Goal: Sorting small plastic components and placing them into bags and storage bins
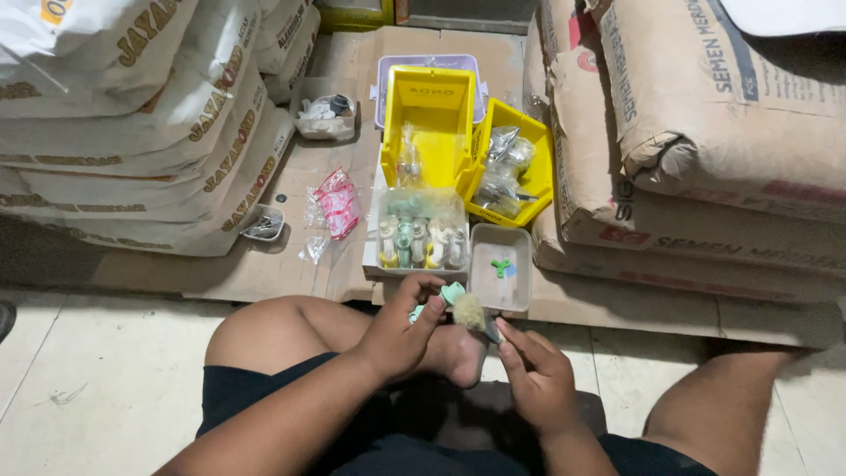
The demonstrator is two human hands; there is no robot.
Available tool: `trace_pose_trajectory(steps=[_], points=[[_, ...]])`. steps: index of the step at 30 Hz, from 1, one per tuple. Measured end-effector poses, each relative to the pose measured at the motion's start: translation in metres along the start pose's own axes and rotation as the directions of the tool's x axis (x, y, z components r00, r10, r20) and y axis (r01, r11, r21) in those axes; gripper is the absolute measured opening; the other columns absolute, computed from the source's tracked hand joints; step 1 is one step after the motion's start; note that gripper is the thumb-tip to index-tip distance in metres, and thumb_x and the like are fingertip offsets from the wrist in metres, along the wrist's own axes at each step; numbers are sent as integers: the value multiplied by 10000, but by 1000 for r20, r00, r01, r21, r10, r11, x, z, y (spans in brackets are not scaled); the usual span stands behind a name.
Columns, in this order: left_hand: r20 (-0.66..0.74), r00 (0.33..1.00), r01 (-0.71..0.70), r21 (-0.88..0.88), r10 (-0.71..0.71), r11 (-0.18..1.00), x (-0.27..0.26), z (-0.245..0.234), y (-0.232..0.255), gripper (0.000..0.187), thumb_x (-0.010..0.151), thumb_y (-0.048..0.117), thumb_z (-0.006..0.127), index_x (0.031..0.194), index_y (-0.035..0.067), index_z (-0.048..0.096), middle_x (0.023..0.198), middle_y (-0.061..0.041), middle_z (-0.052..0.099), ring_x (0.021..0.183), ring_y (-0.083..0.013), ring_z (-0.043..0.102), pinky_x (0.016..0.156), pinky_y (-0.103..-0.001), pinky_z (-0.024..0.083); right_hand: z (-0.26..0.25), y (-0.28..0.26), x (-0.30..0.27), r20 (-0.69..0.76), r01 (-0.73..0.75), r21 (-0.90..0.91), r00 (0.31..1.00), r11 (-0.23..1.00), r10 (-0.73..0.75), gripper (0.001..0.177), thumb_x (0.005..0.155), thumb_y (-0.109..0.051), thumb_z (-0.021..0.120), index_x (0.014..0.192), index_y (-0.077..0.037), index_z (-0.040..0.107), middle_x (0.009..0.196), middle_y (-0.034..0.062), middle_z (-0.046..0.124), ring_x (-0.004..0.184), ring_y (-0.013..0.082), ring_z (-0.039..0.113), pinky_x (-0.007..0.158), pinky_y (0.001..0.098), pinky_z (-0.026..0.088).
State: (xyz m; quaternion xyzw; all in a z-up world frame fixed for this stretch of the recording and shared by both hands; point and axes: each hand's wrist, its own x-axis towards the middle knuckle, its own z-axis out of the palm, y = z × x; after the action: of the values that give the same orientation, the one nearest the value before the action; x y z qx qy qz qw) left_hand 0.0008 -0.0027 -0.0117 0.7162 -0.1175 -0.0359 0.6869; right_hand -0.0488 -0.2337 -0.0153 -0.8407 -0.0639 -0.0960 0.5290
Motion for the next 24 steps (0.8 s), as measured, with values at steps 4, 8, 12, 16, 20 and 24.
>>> trace_pose_trajectory(steps=[4,8,12,16,20,24], points=[[-21,999,-43,79,45,996,3,3,16,362,996,211,583,1306,52,487,1152,-118,626,1016,-192,614,920,-324,518,4,7,6,-7,-71,-53,997,996,71,330,902,-175,688,1212,-107,781,779,28,711,598,136,532,555,260,426],[-26,1000,13,161,-9,987,7,-3,26,382,941,173,659,1285,85,519,1059,-91,673,919,-179,652,827,-305,552,8,6,4,-53,-30,-12,998,999,29,319,908,-136,684,1212,-82,768,822,29,708,625,129,554,584,248,444],[-35,999,-3,198,10,980,15,-6,30,335,913,179,694,1219,87,594,1082,-83,738,902,-167,692,812,-295,569,7,-2,15,-32,-170,-86,985,982,168,352,918,-228,656,1235,-124,768,962,65,794,771,172,695,697,267,522],[-50,999,18,199,-8,980,34,-6,38,361,890,187,731,1234,96,667,1081,-52,763,916,-154,715,828,-272,569,-3,-15,26,-97,-73,-67,993,995,66,319,918,-142,671,1214,-61,755,1008,86,785,809,178,697,728,266,521],[-165,986,32,111,-13,993,52,3,35,344,884,267,782,1193,121,748,1114,-80,776,1053,-207,716,929,-342,554,-6,-20,41,-116,135,-74,983,988,-143,294,944,-126,684,1220,-57,755,822,114,707,716,239,643,678,334,508],[-221,973,89,95,-67,992,70,5,33,363,876,357,824,1196,192,776,1130,-107,780,1168,-289,704,1008,-446,534,-9,-16,59,-227,74,-145,968,987,-106,294,976,-183,696,1254,-123,771,988,215,760,972,384,735,852,484,553]])
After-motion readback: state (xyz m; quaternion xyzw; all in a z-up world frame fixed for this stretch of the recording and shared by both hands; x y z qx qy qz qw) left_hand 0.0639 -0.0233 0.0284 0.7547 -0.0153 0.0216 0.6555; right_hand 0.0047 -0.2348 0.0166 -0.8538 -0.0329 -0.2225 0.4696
